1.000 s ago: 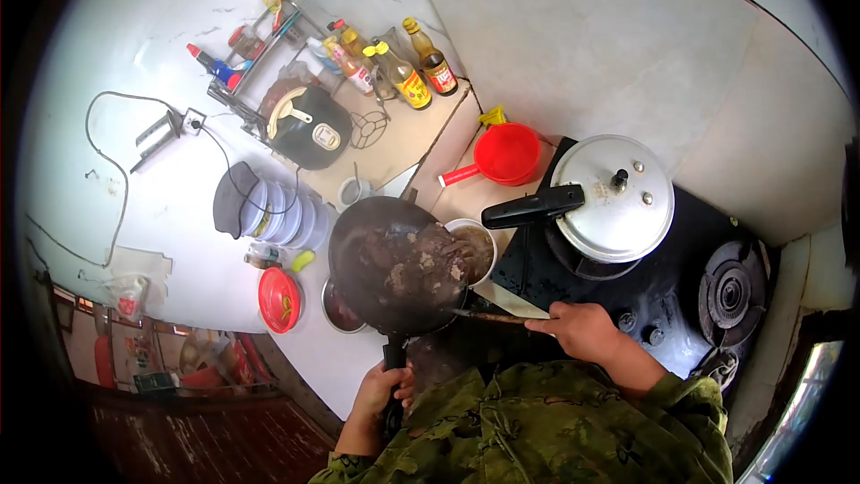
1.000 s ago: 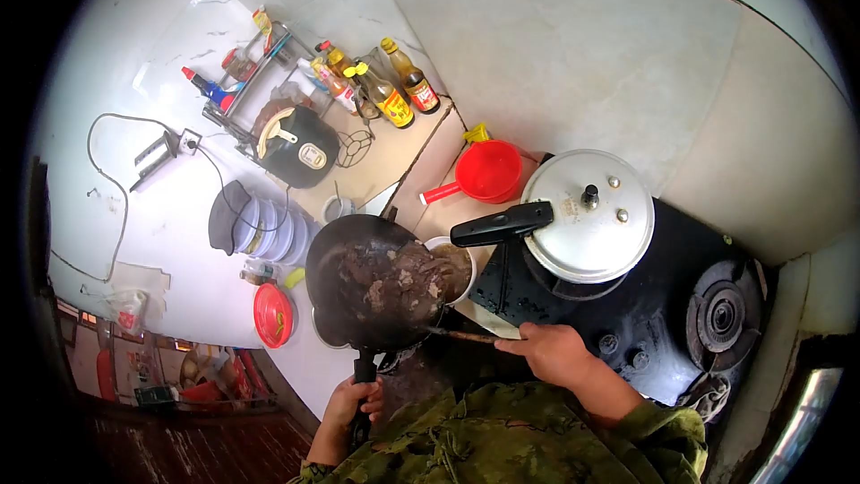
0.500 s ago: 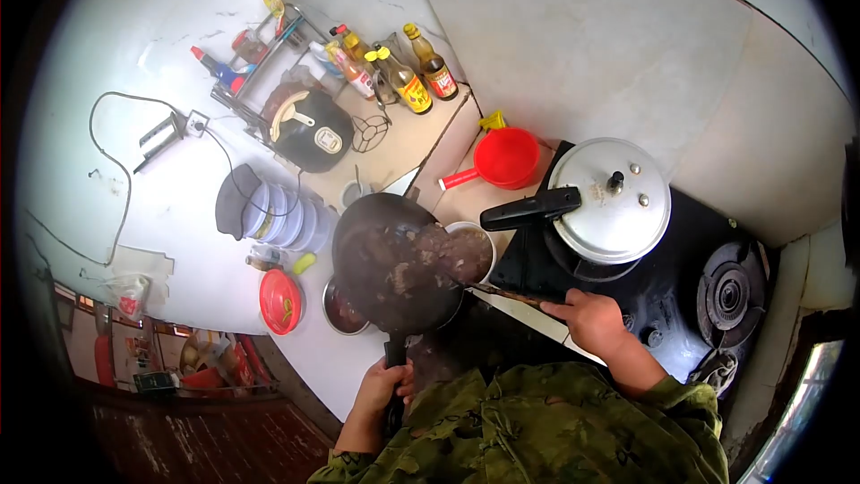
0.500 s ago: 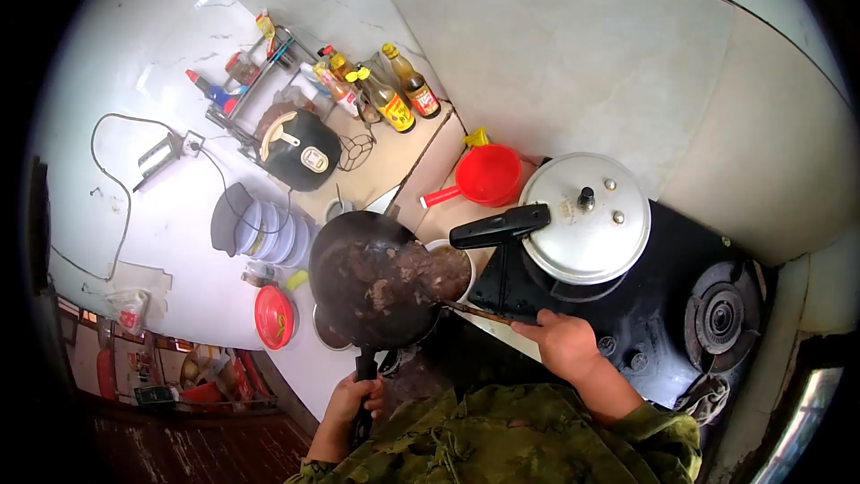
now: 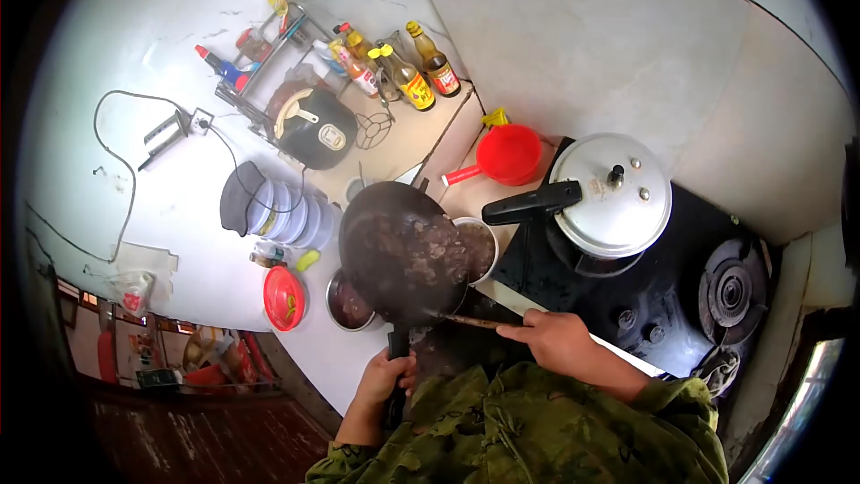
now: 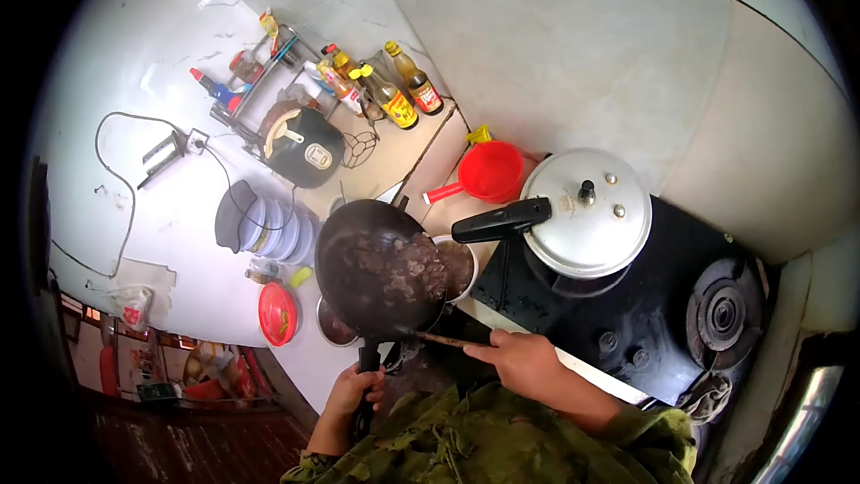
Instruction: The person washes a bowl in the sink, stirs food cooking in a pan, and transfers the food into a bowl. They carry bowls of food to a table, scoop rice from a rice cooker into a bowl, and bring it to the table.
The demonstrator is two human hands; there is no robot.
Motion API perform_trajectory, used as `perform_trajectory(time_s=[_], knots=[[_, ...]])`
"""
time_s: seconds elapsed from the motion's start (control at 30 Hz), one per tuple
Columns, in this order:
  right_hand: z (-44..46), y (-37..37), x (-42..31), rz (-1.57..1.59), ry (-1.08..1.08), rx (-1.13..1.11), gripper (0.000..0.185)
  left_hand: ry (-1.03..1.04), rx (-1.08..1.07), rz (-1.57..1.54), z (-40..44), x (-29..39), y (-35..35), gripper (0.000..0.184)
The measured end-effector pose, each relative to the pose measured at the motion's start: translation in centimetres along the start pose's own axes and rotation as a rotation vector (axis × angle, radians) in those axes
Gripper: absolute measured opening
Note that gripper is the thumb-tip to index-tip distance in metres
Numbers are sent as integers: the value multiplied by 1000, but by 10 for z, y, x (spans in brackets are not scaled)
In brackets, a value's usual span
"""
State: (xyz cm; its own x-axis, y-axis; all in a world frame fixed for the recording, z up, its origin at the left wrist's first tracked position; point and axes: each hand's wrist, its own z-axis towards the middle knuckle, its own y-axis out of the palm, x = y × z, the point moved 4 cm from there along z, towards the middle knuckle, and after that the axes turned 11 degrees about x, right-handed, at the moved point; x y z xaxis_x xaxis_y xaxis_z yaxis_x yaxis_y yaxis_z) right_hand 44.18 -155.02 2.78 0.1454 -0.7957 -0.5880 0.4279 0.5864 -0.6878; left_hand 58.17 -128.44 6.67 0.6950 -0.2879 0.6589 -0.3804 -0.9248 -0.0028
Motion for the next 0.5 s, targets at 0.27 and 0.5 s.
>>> perform_trajectory(time_s=[0.27,0.5], knots=[[0,7,30,-172,162,-33,45,41,2,7,3,-4,-6,13],[37,8,3,-114,78,45,45,40,-2,18,5,-3,-7,17]])
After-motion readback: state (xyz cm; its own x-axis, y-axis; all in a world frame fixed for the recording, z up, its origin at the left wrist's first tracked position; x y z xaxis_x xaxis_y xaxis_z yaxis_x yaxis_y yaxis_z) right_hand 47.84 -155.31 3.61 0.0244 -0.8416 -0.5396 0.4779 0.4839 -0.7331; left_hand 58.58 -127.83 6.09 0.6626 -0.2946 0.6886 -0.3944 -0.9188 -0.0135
